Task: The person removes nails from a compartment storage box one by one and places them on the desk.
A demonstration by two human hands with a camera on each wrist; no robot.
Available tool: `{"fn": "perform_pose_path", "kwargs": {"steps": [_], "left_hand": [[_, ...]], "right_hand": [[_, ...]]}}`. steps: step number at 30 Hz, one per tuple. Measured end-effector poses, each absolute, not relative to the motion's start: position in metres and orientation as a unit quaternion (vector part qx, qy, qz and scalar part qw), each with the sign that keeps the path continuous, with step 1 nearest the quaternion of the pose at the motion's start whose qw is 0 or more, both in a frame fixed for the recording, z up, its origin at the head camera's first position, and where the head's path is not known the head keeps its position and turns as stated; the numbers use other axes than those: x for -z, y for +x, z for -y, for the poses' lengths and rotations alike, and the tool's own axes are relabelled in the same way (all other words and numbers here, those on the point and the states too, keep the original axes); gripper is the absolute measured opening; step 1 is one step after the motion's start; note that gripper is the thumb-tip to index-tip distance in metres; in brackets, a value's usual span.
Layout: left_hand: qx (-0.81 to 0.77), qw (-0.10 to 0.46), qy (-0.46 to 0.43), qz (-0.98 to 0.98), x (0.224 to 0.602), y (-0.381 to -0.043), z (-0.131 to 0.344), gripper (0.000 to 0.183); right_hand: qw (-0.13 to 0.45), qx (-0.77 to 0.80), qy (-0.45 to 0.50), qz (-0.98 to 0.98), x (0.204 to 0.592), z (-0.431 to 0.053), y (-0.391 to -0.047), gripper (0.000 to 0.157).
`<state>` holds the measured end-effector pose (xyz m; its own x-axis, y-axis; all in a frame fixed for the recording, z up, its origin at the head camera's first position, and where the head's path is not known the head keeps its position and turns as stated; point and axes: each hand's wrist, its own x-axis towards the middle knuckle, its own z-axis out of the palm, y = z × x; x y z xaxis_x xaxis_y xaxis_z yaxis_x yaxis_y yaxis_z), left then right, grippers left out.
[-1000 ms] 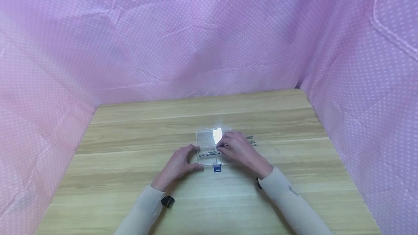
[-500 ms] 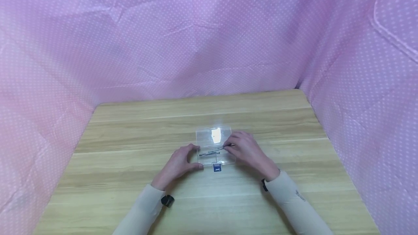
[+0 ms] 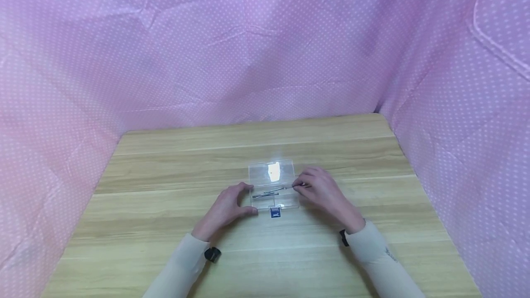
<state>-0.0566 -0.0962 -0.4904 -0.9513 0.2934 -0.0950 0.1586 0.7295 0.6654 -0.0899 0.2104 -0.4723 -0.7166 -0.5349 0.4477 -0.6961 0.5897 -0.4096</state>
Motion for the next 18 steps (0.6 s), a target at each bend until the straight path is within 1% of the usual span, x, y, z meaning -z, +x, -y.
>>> {"fn": "perform_pose_path", "kwargs": {"steps": [8,18], "left_hand": [[-0.348,0.094,0.125,-0.924,0.491,-0.057,0.097,0.069],[-0.342,0.095,0.121,-0.927,0.491,-0.057,0.097,0.069]], "right_hand": [[0.148,-0.293,0.348,0.878,0.471,-0.22,-0.089,0.022],[0.121,-0.292,0.319,0.893,0.472,-0.231,-0.087,0.022]]}}
